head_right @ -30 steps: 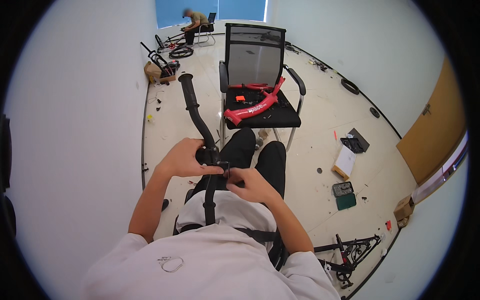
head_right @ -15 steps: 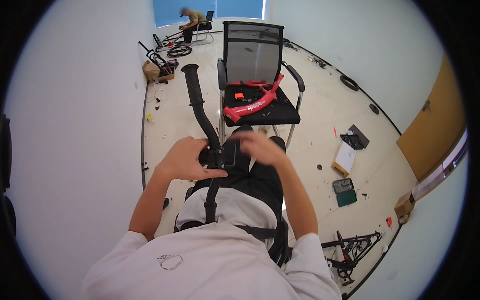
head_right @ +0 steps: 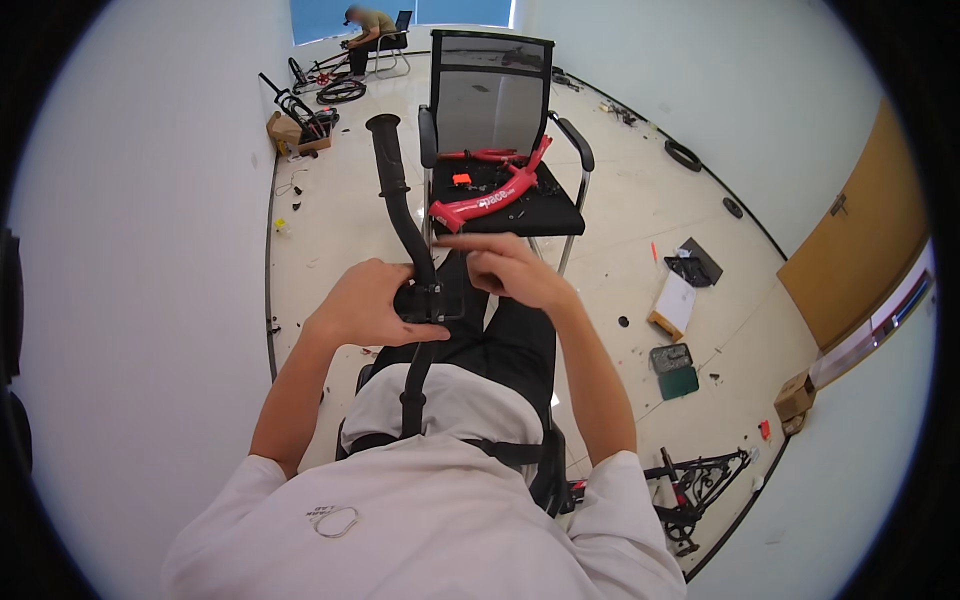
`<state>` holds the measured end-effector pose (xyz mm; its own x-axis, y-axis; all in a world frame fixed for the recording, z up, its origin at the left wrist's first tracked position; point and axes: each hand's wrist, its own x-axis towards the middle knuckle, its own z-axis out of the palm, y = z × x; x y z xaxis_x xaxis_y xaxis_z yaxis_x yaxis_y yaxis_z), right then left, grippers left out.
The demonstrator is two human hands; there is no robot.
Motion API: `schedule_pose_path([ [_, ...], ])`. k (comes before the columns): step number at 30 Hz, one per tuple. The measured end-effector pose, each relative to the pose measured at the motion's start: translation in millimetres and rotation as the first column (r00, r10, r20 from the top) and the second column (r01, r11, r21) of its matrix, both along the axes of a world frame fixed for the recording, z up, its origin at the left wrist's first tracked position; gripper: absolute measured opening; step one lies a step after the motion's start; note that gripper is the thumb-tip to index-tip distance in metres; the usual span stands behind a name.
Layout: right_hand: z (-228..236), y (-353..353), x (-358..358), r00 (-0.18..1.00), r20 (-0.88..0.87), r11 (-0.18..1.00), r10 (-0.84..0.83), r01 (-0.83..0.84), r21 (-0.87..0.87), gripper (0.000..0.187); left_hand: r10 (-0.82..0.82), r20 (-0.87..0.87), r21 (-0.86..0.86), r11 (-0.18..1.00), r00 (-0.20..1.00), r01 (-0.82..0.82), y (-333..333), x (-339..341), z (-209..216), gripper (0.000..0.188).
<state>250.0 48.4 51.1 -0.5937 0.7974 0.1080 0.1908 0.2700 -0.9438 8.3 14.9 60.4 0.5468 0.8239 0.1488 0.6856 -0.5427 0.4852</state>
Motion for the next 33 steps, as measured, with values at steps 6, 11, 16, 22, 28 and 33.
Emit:
schedule_pose_path([
  [6,-95,-47,0,0.996,0.081,0.993,-0.031,0.041,-0.115,0.053,0.042,0.050,0.117,0.992,0.998,-0.047,11,-7,-32,0.061],
  [11,-42,-84,-6,0.931,0.054,0.928,0.361,-0.365,0.076,0.055,0.075,-0.010,0.010,0.997,0.997,-0.075,6,-7,-9,0.056],
  [16,32,-56,-25,0.997,-0.054,0.960,0.059,-0.042,0.277,0.065,0.005,0.001,0.026,1.000,1.000,-0.005,11,-6,-17,0.060],
  [22,-21,1,-13,0.995,-0.095,0.999,-0.028,0.023,-0.048,0.061,0.029,-0.005,0.075,0.997,1.000,-0.029,11,-10,-21,0.058],
  [28,-64,-22,-10,0.938,0.125,0.832,-0.323,0.219,0.509,0.050,0.006,-0.022,-0.011,1.000,1.000,-0.007,14,-1,-24,0.059],
  [33,-37,-27,-7,0.892,0.180,0.535,-0.414,0.078,0.841,0.052,0.010,0.058,-0.059,0.998,0.998,-0.006,11,-6,-15,0.061],
])
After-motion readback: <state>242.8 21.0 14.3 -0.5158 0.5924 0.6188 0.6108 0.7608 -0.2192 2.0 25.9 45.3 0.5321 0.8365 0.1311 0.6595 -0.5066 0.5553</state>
